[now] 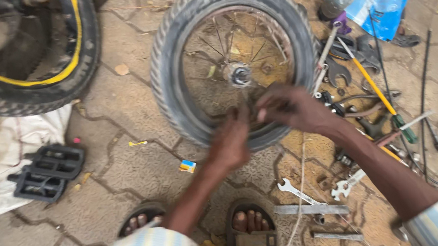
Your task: The person removes a bicycle tire from a rim, places a new inner tube inside, and then fits the tire back onto the rim. They use a tire lever to pry the tire bead over the rim edge and then press the tire into place by hand.
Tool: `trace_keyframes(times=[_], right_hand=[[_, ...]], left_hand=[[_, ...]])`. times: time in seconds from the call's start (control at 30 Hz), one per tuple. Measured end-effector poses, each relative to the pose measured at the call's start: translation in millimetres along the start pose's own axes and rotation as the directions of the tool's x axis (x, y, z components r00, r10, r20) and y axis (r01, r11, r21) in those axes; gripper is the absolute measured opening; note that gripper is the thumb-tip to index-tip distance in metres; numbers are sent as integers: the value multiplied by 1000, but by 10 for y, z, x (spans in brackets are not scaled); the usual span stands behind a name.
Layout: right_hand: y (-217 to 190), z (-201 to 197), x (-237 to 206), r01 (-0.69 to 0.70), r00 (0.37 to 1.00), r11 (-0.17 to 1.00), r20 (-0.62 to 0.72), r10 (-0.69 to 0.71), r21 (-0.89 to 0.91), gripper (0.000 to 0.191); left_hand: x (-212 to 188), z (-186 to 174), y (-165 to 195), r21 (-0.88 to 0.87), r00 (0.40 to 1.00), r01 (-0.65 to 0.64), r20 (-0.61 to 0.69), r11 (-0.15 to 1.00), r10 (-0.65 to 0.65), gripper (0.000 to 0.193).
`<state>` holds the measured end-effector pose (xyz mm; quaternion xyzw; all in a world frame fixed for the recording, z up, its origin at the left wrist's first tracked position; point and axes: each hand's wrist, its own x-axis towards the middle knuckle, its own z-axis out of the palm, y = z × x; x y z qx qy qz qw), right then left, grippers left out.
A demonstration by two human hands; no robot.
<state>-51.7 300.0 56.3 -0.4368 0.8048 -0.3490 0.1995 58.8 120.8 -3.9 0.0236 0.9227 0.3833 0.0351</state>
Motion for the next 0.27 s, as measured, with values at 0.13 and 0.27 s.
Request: trace_keyframes(times=[0.13,0.27], right_hand=[[-47,-34,18,-238,959,964,-188,214,-120,10],[-375,102,-98,-39,999,979,-18,36,-200,28]], left_hand=[[-3,-101,417,-163,998,-56,-8,985,55,60],[-69,-846,513,195,945,-211,291,958,149,83]])
